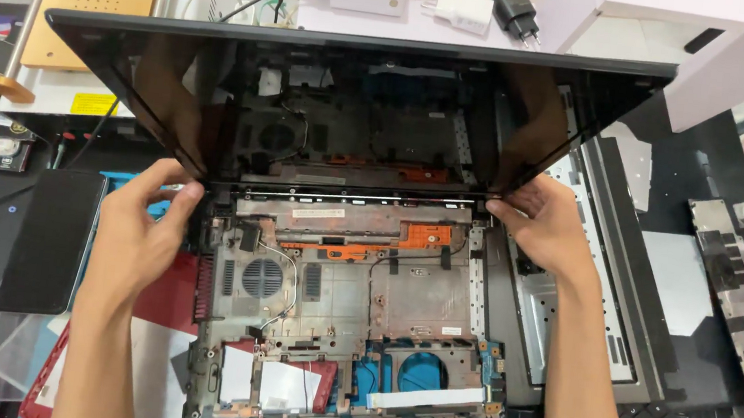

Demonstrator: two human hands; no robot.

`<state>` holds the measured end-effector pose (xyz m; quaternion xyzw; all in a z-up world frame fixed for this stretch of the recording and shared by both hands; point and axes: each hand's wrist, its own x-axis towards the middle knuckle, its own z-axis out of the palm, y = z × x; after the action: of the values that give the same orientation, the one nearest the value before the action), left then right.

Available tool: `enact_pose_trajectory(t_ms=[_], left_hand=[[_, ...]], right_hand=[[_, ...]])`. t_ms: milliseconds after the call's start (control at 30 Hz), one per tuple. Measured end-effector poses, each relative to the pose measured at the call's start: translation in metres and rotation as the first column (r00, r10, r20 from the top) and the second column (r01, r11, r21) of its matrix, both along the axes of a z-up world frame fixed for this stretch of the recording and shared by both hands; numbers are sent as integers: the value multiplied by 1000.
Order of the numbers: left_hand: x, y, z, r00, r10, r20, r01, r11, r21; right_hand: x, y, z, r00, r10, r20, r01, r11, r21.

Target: The person works on a disassembled laptop on a repair bench, manipulating internal components, cables and the fan area with their hands, then lifts the screen assembly, aligns it with the base, and closes the laptop. They then handle the keyboard and palmrest parts on the bench.

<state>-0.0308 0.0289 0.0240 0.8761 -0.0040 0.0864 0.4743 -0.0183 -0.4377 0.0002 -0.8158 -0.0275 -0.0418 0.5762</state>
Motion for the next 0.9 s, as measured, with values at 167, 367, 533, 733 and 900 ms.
enact_pose_trajectory(t_ms=[167, 367, 533, 733, 900], left_hand=[[10, -8, 0, 994, -40, 103, 37, 999, 36], [10, -10, -4, 971, -71, 230, 45, 992, 116], [10, -8, -14, 947, -72, 313, 19, 985, 169], [8, -7, -13, 937, -69, 342, -8, 976, 219], [7, -7, -20, 912, -79, 403, -31, 965, 259]], right_hand=[[2, -1, -5, 1000, 11, 23, -11, 1000, -15], [2, -2, -14, 996, -20, 92, 28, 996, -82], [-4, 8, -8, 977, -51, 205, 84, 984, -155], [-5, 11, -12, 951, -76, 298, 124, 981, -146], [-7, 15, -12, 945, -104, 309, 165, 969, -181]])
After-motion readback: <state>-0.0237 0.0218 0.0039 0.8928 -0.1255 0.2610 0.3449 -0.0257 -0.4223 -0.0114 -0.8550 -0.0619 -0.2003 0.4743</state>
